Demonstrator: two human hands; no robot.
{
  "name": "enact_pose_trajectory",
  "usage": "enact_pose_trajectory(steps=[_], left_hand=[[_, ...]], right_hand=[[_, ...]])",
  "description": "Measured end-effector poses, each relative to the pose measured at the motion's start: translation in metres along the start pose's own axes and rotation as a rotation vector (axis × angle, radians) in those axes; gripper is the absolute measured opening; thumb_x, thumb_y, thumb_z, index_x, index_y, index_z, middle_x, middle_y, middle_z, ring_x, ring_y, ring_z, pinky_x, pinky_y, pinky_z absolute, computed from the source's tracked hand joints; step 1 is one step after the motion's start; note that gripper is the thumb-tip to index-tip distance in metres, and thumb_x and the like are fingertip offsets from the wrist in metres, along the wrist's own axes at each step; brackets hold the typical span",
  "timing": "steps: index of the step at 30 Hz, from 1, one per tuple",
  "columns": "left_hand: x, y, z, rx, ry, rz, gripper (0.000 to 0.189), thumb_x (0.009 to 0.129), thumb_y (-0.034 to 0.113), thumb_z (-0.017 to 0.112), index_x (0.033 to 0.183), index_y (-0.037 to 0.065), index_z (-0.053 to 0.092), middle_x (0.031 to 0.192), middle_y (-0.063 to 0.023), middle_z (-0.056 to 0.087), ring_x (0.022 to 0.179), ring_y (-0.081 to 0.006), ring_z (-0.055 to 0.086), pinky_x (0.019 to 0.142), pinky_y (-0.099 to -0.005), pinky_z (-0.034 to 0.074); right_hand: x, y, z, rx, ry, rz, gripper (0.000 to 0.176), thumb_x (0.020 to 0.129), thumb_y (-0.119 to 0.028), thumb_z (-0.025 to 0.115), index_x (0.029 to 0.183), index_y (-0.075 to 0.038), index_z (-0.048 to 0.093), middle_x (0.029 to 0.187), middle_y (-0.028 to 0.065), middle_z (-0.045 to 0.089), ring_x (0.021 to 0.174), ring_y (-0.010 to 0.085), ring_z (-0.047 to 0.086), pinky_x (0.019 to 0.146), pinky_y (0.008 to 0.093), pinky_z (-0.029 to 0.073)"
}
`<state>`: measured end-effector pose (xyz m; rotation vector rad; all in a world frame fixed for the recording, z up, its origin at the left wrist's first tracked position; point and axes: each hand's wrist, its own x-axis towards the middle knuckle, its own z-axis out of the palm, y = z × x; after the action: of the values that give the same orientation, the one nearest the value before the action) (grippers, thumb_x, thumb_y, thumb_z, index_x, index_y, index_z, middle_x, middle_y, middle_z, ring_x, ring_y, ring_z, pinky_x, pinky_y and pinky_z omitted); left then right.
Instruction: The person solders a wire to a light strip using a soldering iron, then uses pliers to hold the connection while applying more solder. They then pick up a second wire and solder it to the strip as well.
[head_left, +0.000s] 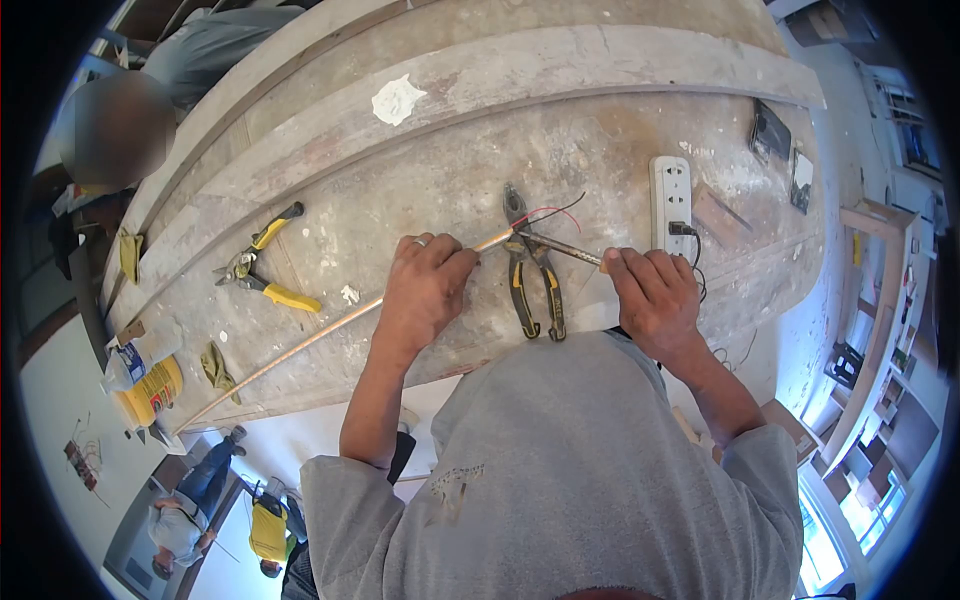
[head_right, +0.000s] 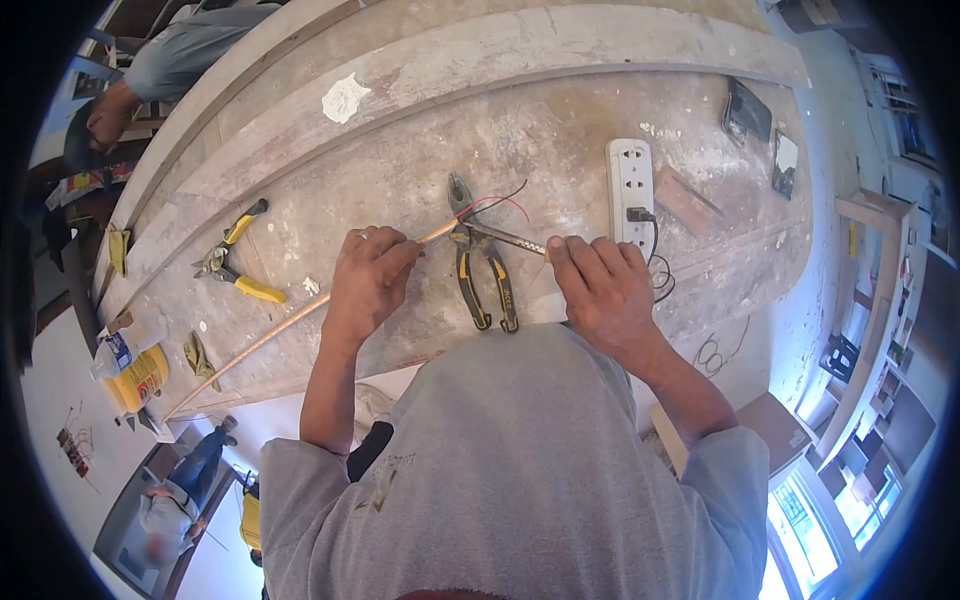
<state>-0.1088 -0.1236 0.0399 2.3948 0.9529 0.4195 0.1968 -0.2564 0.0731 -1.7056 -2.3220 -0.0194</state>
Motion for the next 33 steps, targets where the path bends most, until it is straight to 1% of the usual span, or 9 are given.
enact_pose_trajectory(steps=[2, 4, 7, 11, 13, 16, 23, 28, 33], left_hand=[[0.000, -0.001, 0.000, -0.012, -0.009, -0.013, 0.018, 0.083, 0.003, 0.077, 0.100, 0.010, 0.078, 0.094, -0.0079, 0.069, 0.086, -0.0299, 0.067, 0.087, -0.0435, 0.049], [0.000, -0.002, 0.000, 0.007, -0.022, -0.002, 0.025, 0.083, 0.000, 0.081, 0.105, 0.010, 0.079, 0.094, -0.0050, 0.072, 0.086, -0.0276, 0.067, 0.083, -0.0417, 0.048], [0.002, 0.000, -0.003, 0.025, -0.047, -0.001, 0.025, 0.084, 0.000, 0.080, 0.107, 0.010, 0.080, 0.094, -0.0049, 0.072, 0.085, -0.0273, 0.067, 0.083, -0.0415, 0.048], [0.005, 0.002, -0.006, 0.000, -0.058, -0.004, 0.030, 0.085, 0.001, 0.080, 0.112, 0.012, 0.081, 0.094, -0.0039, 0.071, 0.086, -0.0265, 0.066, 0.084, -0.0405, 0.048], [0.007, 0.002, -0.009, 0.016, -0.118, 0.000, 0.036, 0.084, 0.000, 0.079, 0.118, 0.013, 0.082, 0.094, -0.0029, 0.070, 0.087, -0.0256, 0.065, 0.085, -0.0398, 0.047], [0.008, 0.003, -0.012, 0.027, -0.148, 0.018, 0.040, 0.083, 0.000, 0.079, 0.120, 0.013, 0.082, 0.094, -0.0030, 0.070, 0.088, -0.0252, 0.064, 0.087, -0.0395, 0.047], [0.009, 0.004, -0.013, 0.023, -0.149, 0.063, 0.038, 0.080, -0.001, 0.079, 0.116, 0.012, 0.082, 0.094, -0.0042, 0.069, 0.089, -0.0265, 0.065, 0.088, -0.0402, 0.049], [0.008, 0.005, -0.010, -0.063, -0.056, 0.082, 0.036, 0.080, -0.003, 0.079, 0.113, 0.010, 0.082, 0.091, -0.0044, 0.071, 0.084, -0.0264, 0.067, 0.082, -0.0399, 0.049], [0.004, -0.002, -0.004, -0.121, 0.021, 0.069, 0.034, 0.080, -0.002, 0.080, 0.112, 0.009, 0.082, 0.091, -0.0043, 0.072, 0.083, -0.0259, 0.067, 0.081, -0.0396, 0.049]], right_hand=[[0.000, 0.000, 0.000, 0.001, 0.004, -0.001, 0.046, 0.082, -0.005, 0.070, 0.126, 0.005, 0.075, 0.113, 0.0122, 0.074, 0.087, 0.0225, 0.062, 0.073, 0.0376, 0.045], [0.000, 0.000, 0.001, 0.007, 0.015, -0.001, 0.045, 0.082, -0.005, 0.070, 0.126, 0.005, 0.075, 0.112, 0.0123, 0.074, 0.087, 0.0226, 0.062, 0.072, 0.0375, 0.045], [0.000, 0.000, 0.001, 0.004, 0.012, 0.000, 0.045, 0.082, -0.004, 0.070, 0.126, 0.005, 0.075, 0.112, 0.0123, 0.074, 0.087, 0.0226, 0.062, 0.072, 0.0376, 0.045], [0.001, 0.000, -0.002, 0.004, -0.008, 0.001, 0.046, 0.081, -0.004, 0.070, 0.126, 0.005, 0.075, 0.113, 0.0123, 0.074, 0.087, 0.0224, 0.063, 0.073, 0.0379, 0.045], [0.000, 0.000, -0.002, 0.010, -0.010, 0.004, 0.047, 0.080, -0.004, 0.070, 0.126, 0.005, 0.075, 0.114, 0.0121, 0.074, 0.088, 0.0224, 0.063, 0.073, 0.0380, 0.046], [0.000, 0.000, -0.001, 0.007, -0.014, 0.004, 0.047, 0.080, -0.004, 0.070, 0.126, 0.004, 0.075, 0.114, 0.0119, 0.073, 0.088, 0.0222, 0.063, 0.074, 0.0380, 0.045], [-0.001, 0.000, 0.000, -0.001, -0.014, 0.002, 0.046, 0.081, -0.004, 0.070, 0.126, 0.004, 0.075, 0.114, 0.0118, 0.073, 0.089, 0.0217, 0.062, 0.075, 0.0376, 0.045], [-0.001, 0.001, 0.000, -0.006, -0.009, 0.000, 0.045, 0.082, -0.004, 0.071, 0.126, 0.004, 0.075, 0.114, 0.0119, 0.074, 0.089, 0.0217, 0.062, 0.074, 0.0374, 0.045], [-0.001, 0.000, -0.001, -0.003, -0.020, 0.007, 0.046, 0.082, -0.004, 0.071, 0.126, 0.004, 0.075, 0.115, 0.0118, 0.073, 0.089, 0.0220, 0.062, 0.075, 0.0375, 0.045]])
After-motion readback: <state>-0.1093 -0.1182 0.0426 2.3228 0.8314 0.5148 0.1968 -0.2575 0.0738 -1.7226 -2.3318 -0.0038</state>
